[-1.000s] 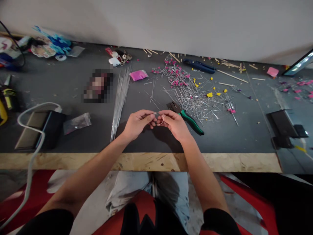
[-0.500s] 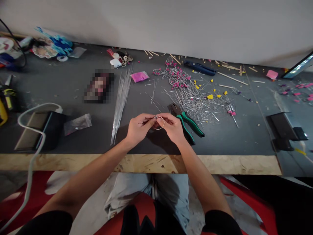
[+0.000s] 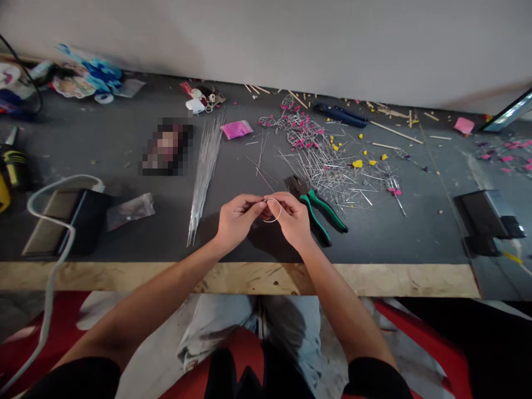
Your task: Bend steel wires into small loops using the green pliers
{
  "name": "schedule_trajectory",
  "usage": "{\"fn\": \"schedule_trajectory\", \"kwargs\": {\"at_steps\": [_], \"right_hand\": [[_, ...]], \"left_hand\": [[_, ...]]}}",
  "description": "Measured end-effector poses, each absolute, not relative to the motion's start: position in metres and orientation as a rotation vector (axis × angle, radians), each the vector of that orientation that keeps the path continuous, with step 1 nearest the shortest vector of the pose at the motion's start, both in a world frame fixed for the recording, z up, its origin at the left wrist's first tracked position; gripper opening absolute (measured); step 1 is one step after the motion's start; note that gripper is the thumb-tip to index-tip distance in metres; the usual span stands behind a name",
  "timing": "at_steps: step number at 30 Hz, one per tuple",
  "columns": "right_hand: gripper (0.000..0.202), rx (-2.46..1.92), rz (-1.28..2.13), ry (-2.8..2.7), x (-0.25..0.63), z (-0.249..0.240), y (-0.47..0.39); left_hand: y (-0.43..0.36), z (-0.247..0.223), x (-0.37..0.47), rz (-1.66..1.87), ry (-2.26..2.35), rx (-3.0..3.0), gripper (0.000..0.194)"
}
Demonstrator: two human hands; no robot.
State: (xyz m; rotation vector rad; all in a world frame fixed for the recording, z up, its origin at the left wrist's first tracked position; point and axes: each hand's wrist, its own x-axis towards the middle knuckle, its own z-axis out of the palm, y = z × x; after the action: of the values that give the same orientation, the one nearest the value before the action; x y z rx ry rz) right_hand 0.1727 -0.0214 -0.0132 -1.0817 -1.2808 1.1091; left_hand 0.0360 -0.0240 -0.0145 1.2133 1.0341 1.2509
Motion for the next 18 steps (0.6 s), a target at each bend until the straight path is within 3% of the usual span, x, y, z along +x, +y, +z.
{"fn": "schedule_trajectory", "kwargs": {"at_steps": [6, 13, 18], "right_hand": [[0.016, -1.141, 1.198, -1.213, 0.174, -0.018, -0.021], [0.014, -1.147, 1.333, -0.997, 0.167, -0.018, -0.020], [0.010, -1.199, 1.305, -0.966, 0.163, -0.020, -0.020]], "left_hand": [[-0.026, -0.010, 0.034, 1.215, 1.157, 1.347, 0.021], [-0.020, -0.008, 0.023, 1.068, 1.319, 1.961, 0.014], [-0.018, -0.011, 0.021, 0.844, 1.389, 2.324, 0.025]]}}
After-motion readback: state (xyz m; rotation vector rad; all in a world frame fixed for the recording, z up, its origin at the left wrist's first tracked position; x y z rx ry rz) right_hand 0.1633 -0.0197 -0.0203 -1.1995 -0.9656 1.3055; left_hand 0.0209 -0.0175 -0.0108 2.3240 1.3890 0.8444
